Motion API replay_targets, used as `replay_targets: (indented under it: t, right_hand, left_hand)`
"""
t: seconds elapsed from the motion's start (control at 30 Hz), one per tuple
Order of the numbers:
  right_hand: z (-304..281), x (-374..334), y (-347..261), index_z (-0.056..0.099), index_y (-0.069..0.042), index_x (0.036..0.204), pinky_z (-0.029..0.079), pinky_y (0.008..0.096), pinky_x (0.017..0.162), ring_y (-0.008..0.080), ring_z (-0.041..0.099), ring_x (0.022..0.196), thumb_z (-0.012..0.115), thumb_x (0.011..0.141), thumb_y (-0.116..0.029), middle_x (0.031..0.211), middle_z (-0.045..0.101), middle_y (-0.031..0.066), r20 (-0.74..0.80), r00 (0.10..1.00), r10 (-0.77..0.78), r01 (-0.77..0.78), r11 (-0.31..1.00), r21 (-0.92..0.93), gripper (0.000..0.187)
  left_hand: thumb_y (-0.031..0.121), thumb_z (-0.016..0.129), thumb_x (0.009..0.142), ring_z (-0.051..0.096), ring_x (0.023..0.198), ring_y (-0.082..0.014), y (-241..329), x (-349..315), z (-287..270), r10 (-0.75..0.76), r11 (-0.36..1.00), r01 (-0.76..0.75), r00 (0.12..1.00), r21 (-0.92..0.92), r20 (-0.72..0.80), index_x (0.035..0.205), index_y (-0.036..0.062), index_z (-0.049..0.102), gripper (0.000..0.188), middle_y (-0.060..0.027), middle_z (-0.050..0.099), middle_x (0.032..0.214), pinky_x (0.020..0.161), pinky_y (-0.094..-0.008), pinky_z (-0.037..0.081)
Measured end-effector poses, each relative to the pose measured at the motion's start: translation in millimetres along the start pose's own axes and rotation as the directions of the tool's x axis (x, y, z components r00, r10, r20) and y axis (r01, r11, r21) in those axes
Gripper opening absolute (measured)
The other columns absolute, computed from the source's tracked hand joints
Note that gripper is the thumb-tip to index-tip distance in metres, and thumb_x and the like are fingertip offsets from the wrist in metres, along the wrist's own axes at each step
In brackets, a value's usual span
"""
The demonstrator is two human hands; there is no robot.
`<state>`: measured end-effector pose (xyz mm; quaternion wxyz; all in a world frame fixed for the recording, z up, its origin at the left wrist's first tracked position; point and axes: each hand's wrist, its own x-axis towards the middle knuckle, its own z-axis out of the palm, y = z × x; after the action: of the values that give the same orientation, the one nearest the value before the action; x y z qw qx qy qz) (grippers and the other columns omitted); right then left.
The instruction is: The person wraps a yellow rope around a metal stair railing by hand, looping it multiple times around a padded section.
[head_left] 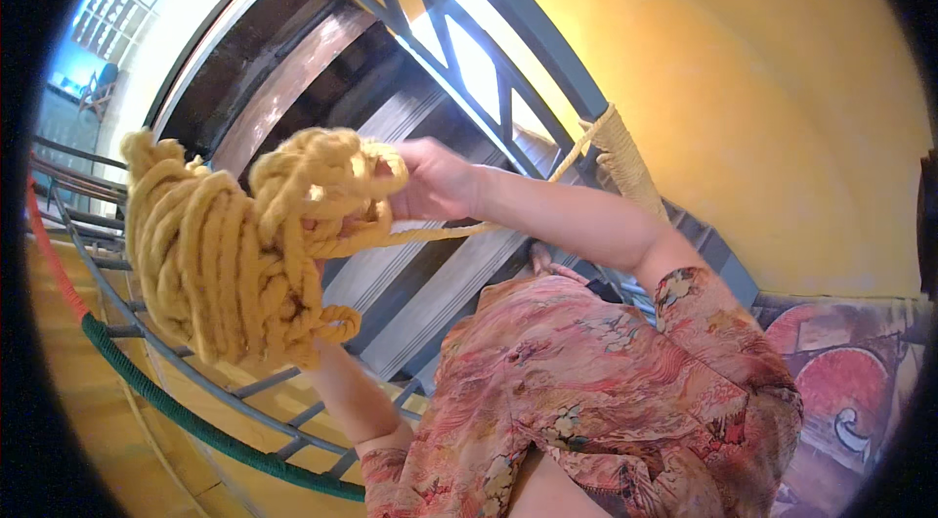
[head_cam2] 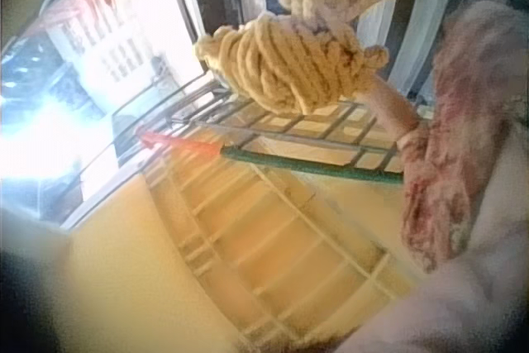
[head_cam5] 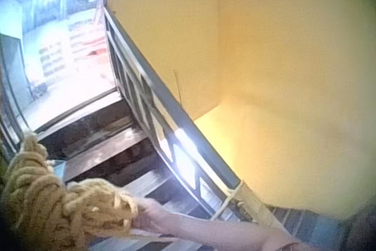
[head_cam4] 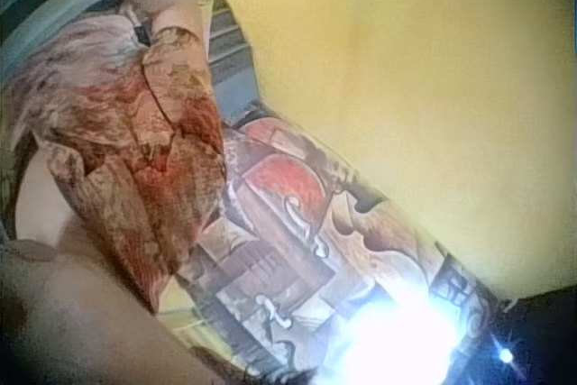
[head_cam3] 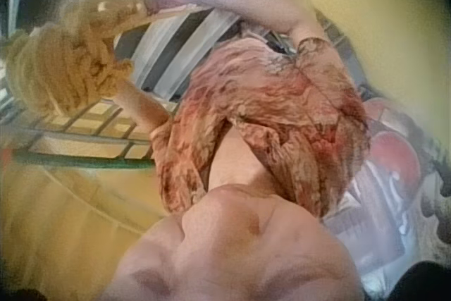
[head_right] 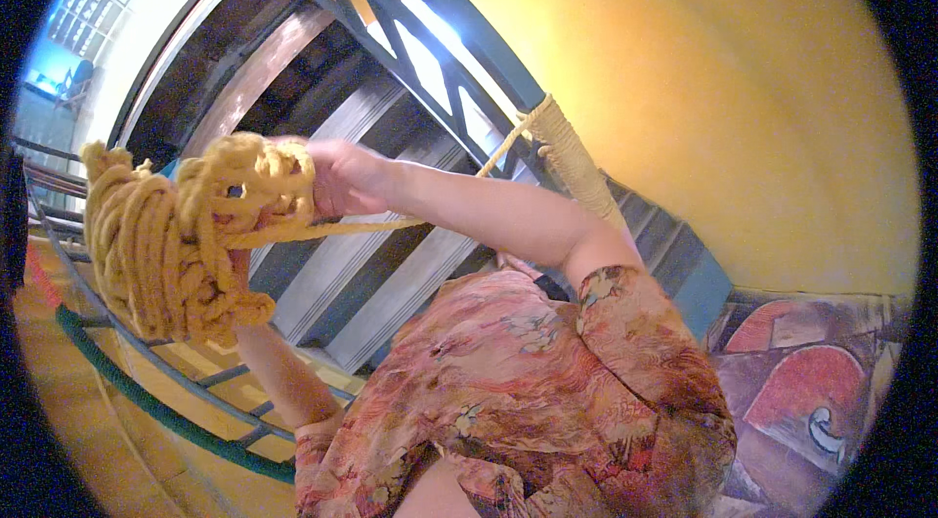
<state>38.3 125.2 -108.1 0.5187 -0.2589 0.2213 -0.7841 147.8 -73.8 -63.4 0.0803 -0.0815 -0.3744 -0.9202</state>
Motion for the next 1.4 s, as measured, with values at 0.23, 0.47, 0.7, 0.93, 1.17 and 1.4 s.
replay_targets:
  t: [0.23, 0.47, 0.7, 0.93, 1.17, 1.4]
  right_hand:
    - [36, -36, -16, -0.001, -0.014, 0.150, 0.038, 0.0453, 0.106, 0.0252, 0.034, 0.136, 0.087, 0.066, -0.034, 0.149, 0.027, 0.0083, -0.023, 0.874, -0.486, 0.399, 0.743, -0.538, 0.124]
    - [36, -92, -34, 0.020, -0.009, 0.146, 0.037, 0.0364, 0.107, 0.0222, 0.042, 0.129, 0.082, 0.061, -0.002, 0.138, 0.042, 0.0087, -0.422, 0.543, -0.726, 0.505, 0.684, -0.526, 0.105]
    - [-5, -192, -81, 0.038, -0.004, 0.138, 0.041, 0.0461, 0.105, 0.0304, 0.049, 0.124, 0.056, 0.083, -0.032, 0.135, 0.049, 0.0144, -0.297, 0.409, -0.863, 0.807, 0.494, -0.324, 0.064]
    - [-19, -318, -177, 0.041, -0.008, 0.137, 0.046, 0.0495, 0.099, 0.0338, 0.052, 0.120, 0.058, 0.084, -0.010, 0.134, 0.050, 0.0137, -0.189, -0.153, -0.970, 0.485, 0.093, -0.870, 0.055]
    - [9, -324, -268, 0.033, -0.007, 0.139, 0.052, 0.0386, 0.094, 0.0249, 0.053, 0.117, 0.070, 0.076, 0.006, 0.132, 0.048, 0.0124, 0.261, 0.013, -0.965, -0.167, -0.259, -0.951, 0.074]
    - [-166, -191, -71, 0.035, -0.006, 0.140, 0.039, 0.0372, 0.104, 0.0223, 0.045, 0.123, 0.084, 0.068, -0.017, 0.134, 0.046, 0.0086, -0.536, 0.491, -0.687, -0.154, 0.537, -0.829, 0.087]
  left_hand:
    - [0.039, 0.066, 0.083, 0.055, 0.117, -0.0287, -37, 15, 10, -0.002, 0.953, 0.065, 0.979, 0.297, -0.206, 0.136, 0.0042, 0.040, 0.069, -0.0128, 0.052, 0.131, 0.095, -0.0447, 0.049]
    - [0.033, 0.070, 0.083, 0.055, 0.108, -0.0193, -126, 64, 102, -0.032, 0.911, -0.024, 0.991, 0.412, 0.129, 0.132, -0.0049, 0.037, 0.070, -0.0107, 0.053, 0.121, 0.094, -0.0320, 0.045]
    - [0.046, 0.065, 0.085, 0.044, 0.125, -0.0363, -157, 119, 189, -0.081, 0.635, -0.381, 0.832, 0.672, 0.548, 0.138, -0.0027, 0.035, 0.078, -0.0276, 0.033, 0.138, 0.101, -0.0398, 0.041]
    - [0.022, 0.050, 0.098, 0.067, 0.097, -0.0247, -131, 118, 144, 0.019, 0.818, -0.231, 0.926, 0.526, 0.377, 0.131, 0.0011, 0.047, 0.039, -0.0159, 0.062, 0.114, 0.081, -0.0315, 0.054]
    - [0.028, 0.053, 0.096, 0.063, 0.099, -0.0207, -175, 124, 8, -0.213, 0.738, 0.277, 0.961, 0.615, -0.177, 0.127, 0.0032, 0.051, 0.039, -0.0132, 0.064, 0.110, 0.081, -0.0331, 0.052]
    - [0.047, 0.058, 0.089, 0.052, 0.117, -0.0243, -286, 109, 12, -0.593, 0.790, 0.591, 0.804, 0.160, -0.044, 0.140, 0.0082, 0.034, 0.068, -0.0094, 0.051, 0.129, 0.092, -0.0462, 0.048]
